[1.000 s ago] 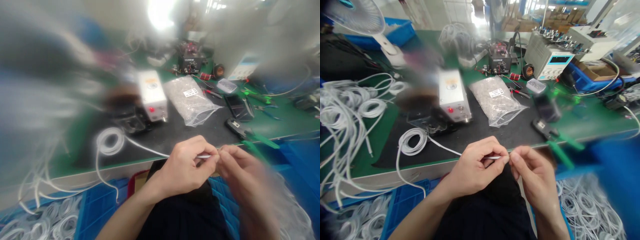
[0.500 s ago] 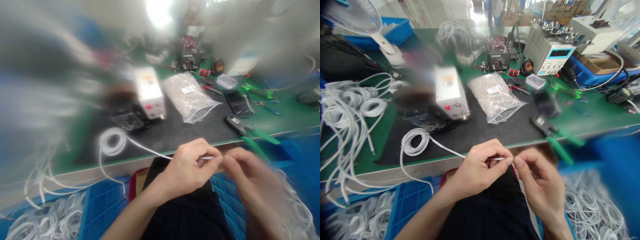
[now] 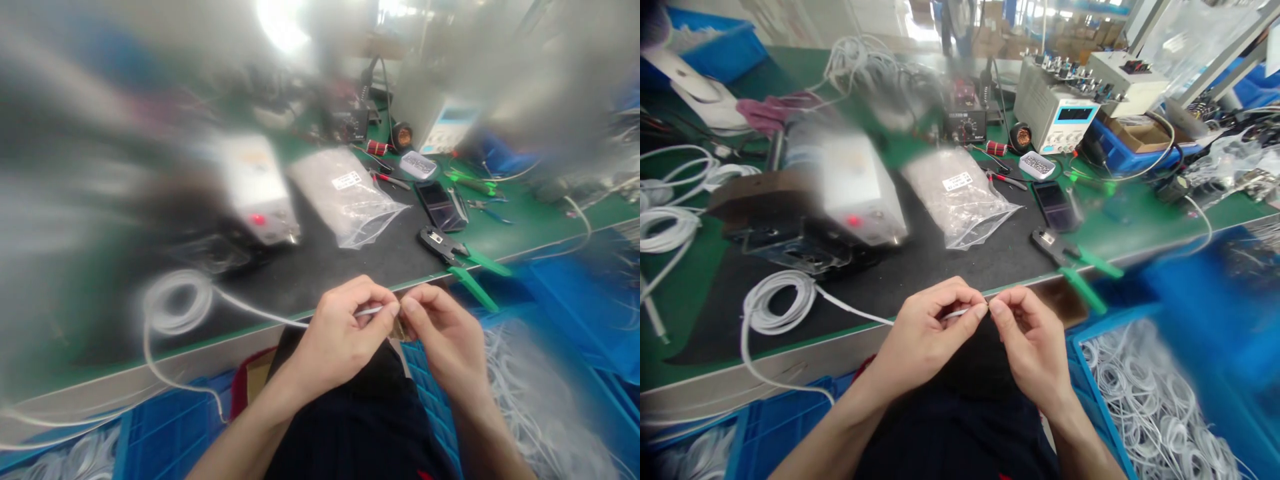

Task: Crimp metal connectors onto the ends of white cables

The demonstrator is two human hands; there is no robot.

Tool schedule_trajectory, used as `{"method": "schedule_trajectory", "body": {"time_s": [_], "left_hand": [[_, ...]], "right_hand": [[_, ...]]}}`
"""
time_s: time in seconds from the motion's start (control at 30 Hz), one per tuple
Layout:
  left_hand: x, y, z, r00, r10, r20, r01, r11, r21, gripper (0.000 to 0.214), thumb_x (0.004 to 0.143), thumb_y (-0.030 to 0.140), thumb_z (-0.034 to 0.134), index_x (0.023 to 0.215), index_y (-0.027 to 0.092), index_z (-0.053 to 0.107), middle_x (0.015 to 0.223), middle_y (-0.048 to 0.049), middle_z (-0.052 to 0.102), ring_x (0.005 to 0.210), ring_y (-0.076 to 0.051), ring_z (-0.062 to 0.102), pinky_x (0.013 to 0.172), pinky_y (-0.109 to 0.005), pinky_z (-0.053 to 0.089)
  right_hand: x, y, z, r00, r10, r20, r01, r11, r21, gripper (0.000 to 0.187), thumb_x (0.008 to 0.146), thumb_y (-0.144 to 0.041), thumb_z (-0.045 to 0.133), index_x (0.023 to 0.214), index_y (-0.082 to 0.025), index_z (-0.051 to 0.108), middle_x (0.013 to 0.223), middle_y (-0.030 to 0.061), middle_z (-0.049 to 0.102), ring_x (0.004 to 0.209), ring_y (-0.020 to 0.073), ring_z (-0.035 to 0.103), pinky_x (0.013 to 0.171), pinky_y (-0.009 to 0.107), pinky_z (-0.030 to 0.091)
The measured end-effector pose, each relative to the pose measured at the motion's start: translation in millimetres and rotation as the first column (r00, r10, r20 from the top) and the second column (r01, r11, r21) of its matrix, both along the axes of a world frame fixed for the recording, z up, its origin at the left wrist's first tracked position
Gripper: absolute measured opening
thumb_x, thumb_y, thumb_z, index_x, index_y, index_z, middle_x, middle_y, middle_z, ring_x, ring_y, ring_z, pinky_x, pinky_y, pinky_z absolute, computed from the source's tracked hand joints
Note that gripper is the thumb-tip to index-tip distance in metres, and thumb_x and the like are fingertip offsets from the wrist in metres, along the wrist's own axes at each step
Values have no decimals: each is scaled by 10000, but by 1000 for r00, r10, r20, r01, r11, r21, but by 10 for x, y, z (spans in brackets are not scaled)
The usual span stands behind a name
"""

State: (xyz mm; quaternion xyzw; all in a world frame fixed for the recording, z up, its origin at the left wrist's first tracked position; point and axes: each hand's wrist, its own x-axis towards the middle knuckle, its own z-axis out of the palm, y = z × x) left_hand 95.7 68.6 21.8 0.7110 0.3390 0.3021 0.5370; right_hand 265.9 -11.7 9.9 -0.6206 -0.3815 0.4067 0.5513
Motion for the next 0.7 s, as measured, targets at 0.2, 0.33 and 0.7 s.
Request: {"method": "schedule_trajectory", "body": {"time_s": [0.2,0.33,0.7], "left_hand": [[14,4,-20,1000,6,-11,-6,1000,2,132,1025,196,679,929,193,769,872,13,682,736,-104,593,672,-221,442],[-3,34,-24,1000,-4,-12,4,1000,-24,140,1017,190,675,914,194,772,862,13,694,745,-113,610,678,-220,447],[-11,147,-7,999,-24,38,31,983,-183,174,1015,300,702,941,168,788,795,-2,699,719,-136,599,649,-228,449]], "right_hand": [[17,-41,35,998,42,37,-40,998,-46,246,1033,-423,766,912,-219,704,673,-48,594,577,119,542,552,237,457],[235,-46,74,945,70,320,-57,997,-51,239,1056,-466,703,1030,-228,720,837,20,722,710,191,674,669,306,566],[1799,-52,-404,159,235,959,212,940,-266,1043,900,-667,706,1618,18,384,1625,398,440,1493,577,416,1189,705,369]]}}
